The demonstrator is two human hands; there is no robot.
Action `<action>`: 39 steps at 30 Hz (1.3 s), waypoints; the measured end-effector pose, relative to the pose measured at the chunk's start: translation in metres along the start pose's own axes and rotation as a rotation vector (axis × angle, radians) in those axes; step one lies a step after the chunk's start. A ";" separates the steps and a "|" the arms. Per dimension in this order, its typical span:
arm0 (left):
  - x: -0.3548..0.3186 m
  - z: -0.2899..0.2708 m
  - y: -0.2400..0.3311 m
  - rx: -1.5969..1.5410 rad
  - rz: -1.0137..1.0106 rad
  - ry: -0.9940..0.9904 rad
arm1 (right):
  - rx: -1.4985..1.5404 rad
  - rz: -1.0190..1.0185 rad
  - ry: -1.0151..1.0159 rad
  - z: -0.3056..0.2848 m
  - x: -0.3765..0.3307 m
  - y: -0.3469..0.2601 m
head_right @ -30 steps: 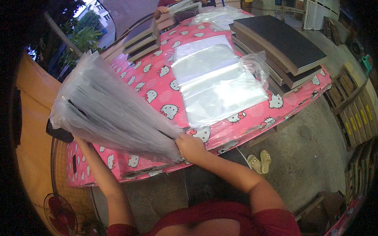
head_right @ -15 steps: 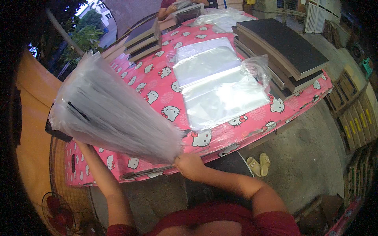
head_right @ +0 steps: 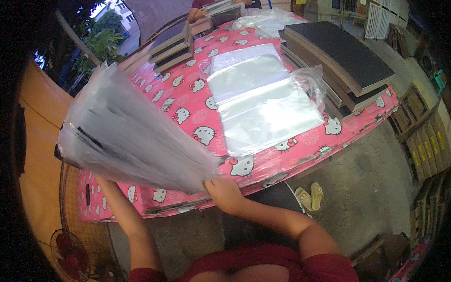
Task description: The person picks up a stack of black rectangular boards and places them inside a large plastic bag. They then take an individual black board and slide it into a separate plastic bag.
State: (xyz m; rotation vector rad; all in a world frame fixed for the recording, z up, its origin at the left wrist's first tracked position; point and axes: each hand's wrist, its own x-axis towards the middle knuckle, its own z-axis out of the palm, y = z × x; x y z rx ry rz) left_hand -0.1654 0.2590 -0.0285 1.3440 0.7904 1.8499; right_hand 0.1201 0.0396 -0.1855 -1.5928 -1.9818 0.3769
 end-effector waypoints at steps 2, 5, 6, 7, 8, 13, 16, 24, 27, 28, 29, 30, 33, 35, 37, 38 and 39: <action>0.002 -0.003 0.002 0.001 0.006 0.011 | 0.007 0.043 -0.068 0.000 -0.011 0.002; 0.001 -0.007 0.008 0.020 0.015 0.029 | 0.048 0.095 -0.283 -0.028 -0.019 0.003; 0.001 -0.008 0.008 0.012 0.016 0.034 | 0.061 0.116 -0.373 -0.039 -0.016 0.007; 0.002 -0.009 0.009 0.013 0.021 0.045 | 0.091 0.076 -0.131 -0.038 -0.008 0.018; 0.002 -0.008 0.006 0.012 0.020 0.049 | 0.114 0.036 0.107 -0.038 0.003 0.030; 0.007 0.004 0.014 0.011 0.049 0.070 | -0.042 -0.060 0.184 -0.031 0.060 0.041; 0.007 0.002 0.015 0.022 0.062 0.083 | -0.028 0.029 0.033 -0.022 0.058 0.042; 0.005 -0.005 0.004 0.055 0.058 0.077 | 0.307 0.193 0.079 -0.051 0.031 0.033; 0.006 -0.029 -0.007 -0.032 -0.010 -0.189 | 0.277 -0.171 0.458 -0.106 0.047 -0.027; 0.003 -0.019 -0.005 -0.152 0.003 -0.368 | 0.235 -0.193 0.508 -0.112 0.055 -0.042; 0.016 -0.071 -0.020 -0.193 -0.084 -0.345 | 0.285 -0.227 0.486 -0.110 0.065 -0.056; 0.018 -0.095 -0.028 -0.146 -0.119 -0.271 | 0.319 -0.246 0.469 -0.107 0.075 -0.065; 0.004 -0.056 -0.022 0.147 -0.070 -0.220 | 0.628 -0.157 0.316 -0.089 0.103 -0.062; -0.009 -0.021 0.012 0.224 0.094 -0.275 | 0.847 -0.180 0.327 -0.082 0.116 -0.059; -0.031 0.008 0.043 0.118 0.159 -0.108 | 0.910 -0.082 0.233 -0.089 0.125 -0.053; -0.045 0.025 0.068 0.077 0.150 -0.023 | 0.984 -0.172 0.311 -0.087 0.138 -0.042; -0.052 0.027 0.077 0.130 0.203 0.032 | 1.076 -0.206 0.225 -0.090 0.151 -0.034</action>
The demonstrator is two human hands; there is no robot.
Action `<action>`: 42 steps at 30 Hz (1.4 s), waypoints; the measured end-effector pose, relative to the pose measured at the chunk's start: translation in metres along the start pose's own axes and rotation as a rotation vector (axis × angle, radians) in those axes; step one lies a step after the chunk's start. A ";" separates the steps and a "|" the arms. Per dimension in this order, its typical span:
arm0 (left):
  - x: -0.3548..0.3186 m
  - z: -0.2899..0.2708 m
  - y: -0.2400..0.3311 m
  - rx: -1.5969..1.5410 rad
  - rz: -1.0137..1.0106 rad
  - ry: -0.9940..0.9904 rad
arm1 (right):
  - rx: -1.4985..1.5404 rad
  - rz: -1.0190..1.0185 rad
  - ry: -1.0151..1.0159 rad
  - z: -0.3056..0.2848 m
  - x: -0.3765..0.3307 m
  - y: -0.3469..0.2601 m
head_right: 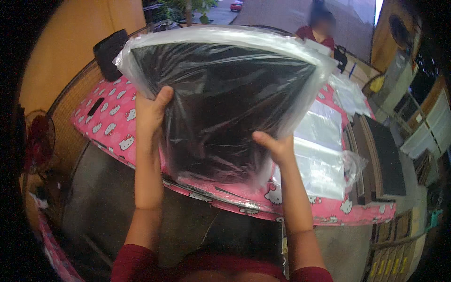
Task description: The person picks up a stack of black rectangular boards and places them inside a large plastic bag. They then take an individual black board and slide it into a separate plastic bag.
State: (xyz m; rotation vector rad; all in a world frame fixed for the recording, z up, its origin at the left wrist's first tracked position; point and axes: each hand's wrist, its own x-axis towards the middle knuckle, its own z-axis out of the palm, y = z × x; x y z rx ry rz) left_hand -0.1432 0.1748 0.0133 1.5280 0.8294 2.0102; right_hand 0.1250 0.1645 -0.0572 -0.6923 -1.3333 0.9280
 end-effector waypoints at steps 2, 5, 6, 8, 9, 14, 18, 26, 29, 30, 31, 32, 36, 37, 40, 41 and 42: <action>-0.012 0.001 0.020 0.024 0.036 0.074 | 0.124 0.061 -0.087 -0.006 0.022 0.008; -0.039 0.000 0.004 0.047 0.030 0.164 | 0.122 0.105 -0.112 -0.022 0.040 0.042; -0.052 -0.005 0.002 0.188 -0.017 0.134 | 0.099 0.110 -0.103 -0.022 0.044 0.052; -0.075 -0.009 -0.002 0.306 -0.067 0.110 | 0.127 0.103 -0.100 -0.025 0.048 0.058; -0.088 -0.013 -0.009 0.302 -0.075 0.119 | 0.151 0.109 -0.102 -0.020 0.045 0.060; -0.209 -0.044 -0.070 0.673 -0.195 0.038 | 0.146 0.166 -0.084 -0.025 0.040 0.060; -0.237 -0.100 -0.064 0.503 -0.585 -0.178 | 0.156 0.142 -0.066 -0.040 0.040 0.068; -0.178 -0.093 -0.104 0.426 -0.556 0.123 | 0.210 0.102 -0.155 -0.029 0.041 0.067; -0.181 -0.108 -0.108 0.623 -0.727 -0.018 | 0.206 0.101 -0.142 -0.031 0.038 0.066; -0.180 -0.116 -0.105 0.707 -0.633 -0.010 | 0.210 0.103 -0.144 -0.030 0.037 0.065; -0.179 -0.120 -0.105 0.788 -0.537 -0.003 | 0.201 0.095 -0.129 -0.031 0.037 0.067; -0.169 -0.117 -0.091 0.686 -0.381 0.123 | 0.186 0.092 -0.113 -0.036 0.037 0.069; -0.163 -0.098 -0.085 0.555 -0.478 -0.003 | 0.145 0.108 -0.124 -0.039 0.041 0.074; -0.165 -0.098 -0.086 0.632 -0.461 -0.006 | 0.148 0.105 -0.116 -0.039 0.040 0.075; -0.168 -0.098 -0.086 0.908 -0.395 -0.054 | 0.154 0.093 -0.114 -0.029 0.037 0.072; -0.168 -0.097 -0.081 1.030 -0.368 -0.099 | 0.154 0.092 -0.126 -0.031 0.039 0.070; -0.170 -0.097 -0.078 1.152 -0.338 -0.146 | 0.154 0.091 -0.139 -0.034 0.038 0.069</action>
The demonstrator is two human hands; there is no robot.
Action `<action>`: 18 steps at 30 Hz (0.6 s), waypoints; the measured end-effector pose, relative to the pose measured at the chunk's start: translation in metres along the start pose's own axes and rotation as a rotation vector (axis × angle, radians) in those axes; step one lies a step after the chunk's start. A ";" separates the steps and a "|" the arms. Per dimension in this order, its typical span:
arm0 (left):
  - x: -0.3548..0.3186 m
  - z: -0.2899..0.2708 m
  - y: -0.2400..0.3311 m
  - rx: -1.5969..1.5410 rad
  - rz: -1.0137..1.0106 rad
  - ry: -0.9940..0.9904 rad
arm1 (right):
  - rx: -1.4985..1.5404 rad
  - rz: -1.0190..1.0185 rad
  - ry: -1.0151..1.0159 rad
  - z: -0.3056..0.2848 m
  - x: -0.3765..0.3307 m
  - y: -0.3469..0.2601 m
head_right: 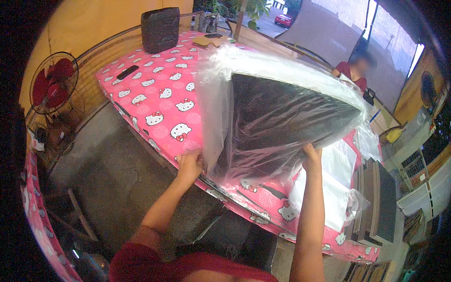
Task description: The person picks up a stack of black rectangular boards and places them inside a large plastic bag. They then take an individual black board and slide it into a separate plastic bag.
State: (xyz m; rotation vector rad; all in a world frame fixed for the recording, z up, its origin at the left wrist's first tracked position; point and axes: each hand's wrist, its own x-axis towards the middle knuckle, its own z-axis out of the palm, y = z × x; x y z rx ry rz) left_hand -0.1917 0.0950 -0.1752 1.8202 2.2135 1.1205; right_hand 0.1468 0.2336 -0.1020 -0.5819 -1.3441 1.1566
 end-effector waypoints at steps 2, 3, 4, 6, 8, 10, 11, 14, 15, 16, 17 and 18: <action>-0.002 0.010 -0.039 0.022 -0.006 -0.074 | -0.017 0.015 0.005 -0.003 -0.002 0.003; 0.005 0.012 -0.054 0.031 0.000 -0.101 | -0.027 0.008 0.006 -0.001 0.002 0.002; 0.014 0.005 -0.058 -0.401 -0.146 0.015 | -0.019 0.010 0.004 0.017 0.000 -0.005; 0.032 -0.038 0.004 -1.232 -0.350 0.057 | -0.033 0.052 0.025 -0.004 -0.002 -0.002; 0.045 -0.041 0.030 -0.904 0.054 0.134 | 0.009 0.057 0.007 0.012 0.001 -0.009; 0.048 -0.033 0.061 -0.558 0.328 0.094 | -0.068 0.055 -0.025 0.005 0.001 -0.012; 0.053 -0.028 0.074 -0.715 0.300 0.097 | -0.108 0.061 -0.036 0.002 -0.001 -0.011; 0.073 -0.037 0.089 -0.885 0.077 -0.056 | -0.012 0.026 -0.006 0.024 -0.005 -0.025; 0.078 -0.042 0.092 -0.891 -0.013 -0.121 | 0.003 0.004 0.021 0.033 -0.008 -0.032; 0.079 -0.044 0.095 -0.968 0.084 0.040 | 0.017 -0.018 0.047 0.043 -0.012 -0.038; 0.082 -0.046 0.095 -0.985 0.101 0.051 | 0.028 -0.044 0.076 0.052 -0.015 -0.046; 0.087 -0.047 0.092 -1.003 0.118 0.061 | 0.011 -0.083 0.087 0.059 -0.018 -0.053</action>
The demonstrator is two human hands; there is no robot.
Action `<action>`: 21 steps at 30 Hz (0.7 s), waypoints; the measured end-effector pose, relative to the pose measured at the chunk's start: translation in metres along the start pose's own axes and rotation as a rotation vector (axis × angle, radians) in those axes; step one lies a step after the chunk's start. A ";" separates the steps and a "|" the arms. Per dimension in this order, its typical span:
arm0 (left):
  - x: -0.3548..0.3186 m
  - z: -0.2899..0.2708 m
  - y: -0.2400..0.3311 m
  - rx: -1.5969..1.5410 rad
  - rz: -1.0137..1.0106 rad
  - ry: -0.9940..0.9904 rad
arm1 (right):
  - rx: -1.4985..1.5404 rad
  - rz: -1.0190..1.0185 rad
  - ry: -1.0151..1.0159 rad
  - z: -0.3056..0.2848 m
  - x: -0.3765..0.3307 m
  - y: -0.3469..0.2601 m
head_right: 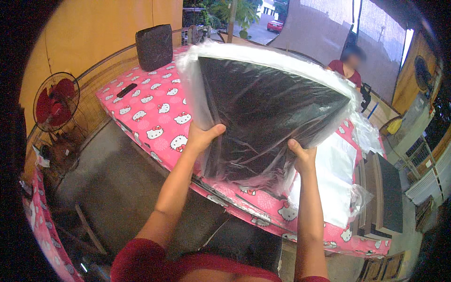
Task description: The person picks up a stack of black rectangular boards and places them inside a large plastic bag. They then take an individual black board and slide it into a separate plastic bag.
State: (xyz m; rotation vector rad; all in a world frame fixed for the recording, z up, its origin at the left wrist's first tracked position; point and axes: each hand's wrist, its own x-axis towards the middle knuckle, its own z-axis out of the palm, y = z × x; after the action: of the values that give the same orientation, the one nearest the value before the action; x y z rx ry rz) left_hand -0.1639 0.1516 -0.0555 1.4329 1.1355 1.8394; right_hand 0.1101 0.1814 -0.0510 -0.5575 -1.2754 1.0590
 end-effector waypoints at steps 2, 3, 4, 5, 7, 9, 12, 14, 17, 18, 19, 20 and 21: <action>0.005 -0.010 -0.013 -0.040 -0.004 -0.058 | -0.096 0.029 0.016 0.000 -0.004 0.010; 0.004 -0.019 -0.028 -0.065 -0.028 -0.116 | -0.148 0.053 0.031 -0.003 -0.010 0.019; 0.003 -0.025 -0.042 -0.090 -0.053 -0.173 | -0.146 -0.064 0.015 -0.006 -0.013 0.037; -0.005 -0.032 -0.059 -0.027 0.000 -0.163 | -0.205 0.024 -0.080 -0.019 -0.019 0.041; -0.021 -0.027 -0.082 0.069 0.036 -0.156 | -0.585 0.097 -0.168 -0.062 -0.033 0.077; -0.032 -0.023 -0.094 0.159 -0.141 -0.129 | -0.498 0.092 -0.017 -0.040 -0.051 0.088; -0.034 -0.028 -0.099 0.172 -0.209 -0.032 | -0.354 0.053 0.007 -0.001 -0.060 0.071; -0.023 -0.026 -0.078 0.082 -0.155 0.017 | -0.337 0.021 0.000 0.013 -0.060 0.051; -0.006 -0.032 -0.041 0.196 -0.407 -0.005 | -0.204 0.269 0.009 0.025 -0.053 0.046; -0.004 -0.035 -0.025 0.244 -0.417 -0.078 | -0.253 0.369 0.045 0.039 -0.054 0.034; -0.004 -0.040 -0.026 0.356 -0.547 -0.084 | -0.348 0.458 0.032 0.040 -0.057 0.042; -0.004 -0.045 -0.026 0.468 -0.670 -0.088 | -0.442 0.541 0.017 0.039 -0.059 0.053; -0.003 -0.049 -0.028 0.572 -0.784 -0.094 | -0.544 0.618 0.006 0.035 -0.058 0.065</action>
State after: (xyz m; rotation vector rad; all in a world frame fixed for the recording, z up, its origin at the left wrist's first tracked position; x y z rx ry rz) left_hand -0.2125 0.1494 -0.0853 1.0688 1.9206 0.9279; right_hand 0.0598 0.1530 -0.1244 -1.4343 -1.4271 1.1966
